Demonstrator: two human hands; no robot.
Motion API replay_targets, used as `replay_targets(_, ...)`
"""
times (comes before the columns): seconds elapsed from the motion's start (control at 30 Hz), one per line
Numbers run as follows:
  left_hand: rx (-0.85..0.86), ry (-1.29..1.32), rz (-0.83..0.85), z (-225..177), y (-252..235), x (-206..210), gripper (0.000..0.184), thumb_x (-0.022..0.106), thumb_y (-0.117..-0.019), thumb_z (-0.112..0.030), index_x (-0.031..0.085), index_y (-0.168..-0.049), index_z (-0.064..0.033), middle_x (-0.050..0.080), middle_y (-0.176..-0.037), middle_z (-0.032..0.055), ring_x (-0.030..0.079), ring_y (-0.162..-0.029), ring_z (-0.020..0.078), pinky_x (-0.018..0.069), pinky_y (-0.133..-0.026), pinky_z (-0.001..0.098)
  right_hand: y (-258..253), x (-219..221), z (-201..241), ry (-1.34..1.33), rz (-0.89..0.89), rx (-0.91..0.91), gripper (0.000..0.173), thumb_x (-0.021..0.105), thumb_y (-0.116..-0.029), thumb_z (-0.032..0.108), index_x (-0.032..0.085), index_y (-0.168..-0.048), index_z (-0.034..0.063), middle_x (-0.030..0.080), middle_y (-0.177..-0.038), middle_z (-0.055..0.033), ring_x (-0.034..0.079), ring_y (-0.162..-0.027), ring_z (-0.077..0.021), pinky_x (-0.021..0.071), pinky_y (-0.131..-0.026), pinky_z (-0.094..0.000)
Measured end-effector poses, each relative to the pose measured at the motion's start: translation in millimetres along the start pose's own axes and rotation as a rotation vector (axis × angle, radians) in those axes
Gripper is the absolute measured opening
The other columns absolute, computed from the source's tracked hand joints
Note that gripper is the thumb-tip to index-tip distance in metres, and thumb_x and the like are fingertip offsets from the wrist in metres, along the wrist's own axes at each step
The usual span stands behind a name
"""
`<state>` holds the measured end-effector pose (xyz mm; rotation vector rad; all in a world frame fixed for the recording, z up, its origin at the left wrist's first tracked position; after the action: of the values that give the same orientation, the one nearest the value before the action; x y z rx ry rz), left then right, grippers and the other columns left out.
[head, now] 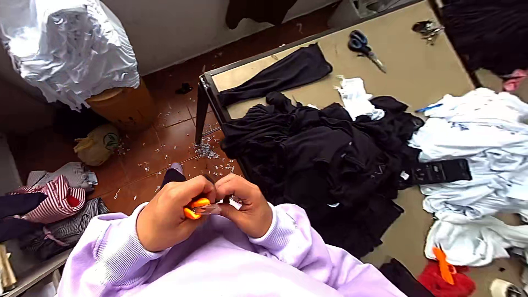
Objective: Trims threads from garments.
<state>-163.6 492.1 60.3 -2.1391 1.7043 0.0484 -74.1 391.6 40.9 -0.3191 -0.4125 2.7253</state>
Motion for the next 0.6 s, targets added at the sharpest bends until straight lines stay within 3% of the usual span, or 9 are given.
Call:
replay_targets(0.07, -0.009, -0.034, -0.005, -6, 3, 10, 0.014, 0.070, -0.0925, -0.018, 0.061, -0.096, -0.0083, 0.061, -0.079, -0.0054, 0.056, -0.067, -0.0028, 0.0491, -0.060, 0.0114, 7, -7, 4, 0.024, -0.003, -0.032, 0.013, 0.076, -0.0837, 0.005, 0.064, -0.082, 0.0018, 0.064, -0.096, -0.0079, 0.063, -0.093, -0.0084, 0.0544, -0.079, -0.0182)
replay_targets(0.17, -0.012, -0.059, 0.047, -10, 9, 26, 0.019, 0.073, -0.0911, -0.024, 0.063, -0.100, -0.0105, 0.064, -0.082, -0.0073, 0.059, -0.071, -0.0046, 0.0520, -0.062, 0.0108, 19, -23, 10, 0.053, -0.033, -0.065, 0.017, 0.076, -0.0866, 0.013, 0.063, -0.078, 0.0061, 0.063, -0.099, -0.0057, 0.060, -0.101, -0.0088, 0.0527, -0.087, -0.0197)
replay_targets(0.3, 0.088, -0.065, 0.147, -10, 10, 54, 0.019, 0.066, -0.0918, -0.013, 0.069, -0.108, -0.0040, 0.070, -0.094, -0.0009, 0.064, -0.084, -0.0015, 0.0558, -0.075, 0.0144, 36, -39, 18, 0.056, -0.050, -0.153, 0.022, 0.071, -0.0924, 0.020, 0.059, -0.076, 0.0106, 0.065, -0.097, -0.0035, 0.059, -0.115, -0.0175, 0.0482, -0.104, -0.0327)
replay_targets(0.37, 0.100, -0.077, 0.218, -8, 8, 64, 0.014, 0.064, -0.0926, -0.014, 0.071, -0.100, -0.0041, 0.069, -0.088, -0.0010, 0.063, -0.081, -0.0011, 0.0535, -0.072, 0.0147, 42, -47, 17, -0.024, -0.036, -0.159, 0.020, 0.066, -0.0979, 0.021, 0.058, -0.083, 0.0108, 0.067, -0.094, -0.0027, 0.061, -0.118, -0.0201, 0.0439, -0.113, -0.0415)
replay_targets(0.43, 0.066, -0.128, 0.289, -3, 5, 72, 0.017, 0.064, -0.0946, -0.022, 0.068, -0.085, -0.0082, 0.064, -0.077, -0.0036, 0.060, -0.073, 0.0000, 0.0501, -0.063, 0.0165, 47, -56, 14, -0.192, -0.034, -0.109, 0.016, 0.058, -0.1039, 0.023, 0.056, -0.092, 0.0122, 0.068, -0.088, -0.0003, 0.067, -0.110, -0.0157, 0.0396, -0.118, -0.0497)
replay_targets(0.47, 0.047, -0.157, 0.288, -2, 3, 74, 0.021, 0.065, -0.0944, -0.025, 0.067, -0.081, -0.0093, 0.062, -0.074, -0.0042, 0.059, -0.070, 0.0006, 0.0489, -0.060, 0.0177, 48, -60, 11, -0.290, -0.035, -0.067, 0.013, 0.056, -0.1055, 0.024, 0.056, -0.097, 0.0136, 0.067, -0.086, 0.0020, 0.069, -0.101, -0.0114, 0.0414, -0.117, -0.0492)
replay_targets(0.53, 0.023, -0.141, 0.242, -4, -3, 70, 0.023, 0.066, -0.0958, -0.026, 0.069, -0.084, -0.0064, 0.062, -0.074, -0.0030, 0.058, -0.069, 0.0005, 0.0485, -0.060, 0.0175, 50, -63, 7, -0.387, 0.004, 0.049, 0.011, 0.056, -0.1055, 0.024, 0.054, -0.099, 0.0159, 0.061, -0.080, 0.0074, 0.065, -0.083, -0.0021, 0.0530, -0.103, -0.0370)
replay_targets(0.6, 0.006, -0.046, 0.205, -12, -12, 66, 0.024, 0.066, -0.0967, -0.024, 0.069, -0.087, -0.0021, 0.062, -0.074, -0.0019, 0.056, -0.068, -0.0016, 0.0471, -0.060, 0.0145, 51, -57, 1, -0.368, 0.133, 0.171, 0.015, 0.065, -0.0988, 0.021, 0.055, -0.104, 0.0117, 0.063, -0.075, 0.0072, 0.061, -0.068, 0.0027, 0.0565, -0.071, -0.0186)
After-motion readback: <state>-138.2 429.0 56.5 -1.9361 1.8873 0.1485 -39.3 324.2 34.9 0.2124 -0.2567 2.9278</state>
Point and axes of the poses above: each hand's wrist, its own y-axis away from the middle knuckle, its own x-axis out of the palm, z = x × y, the point moved 8 cm from there along -y, towards the middle knuckle
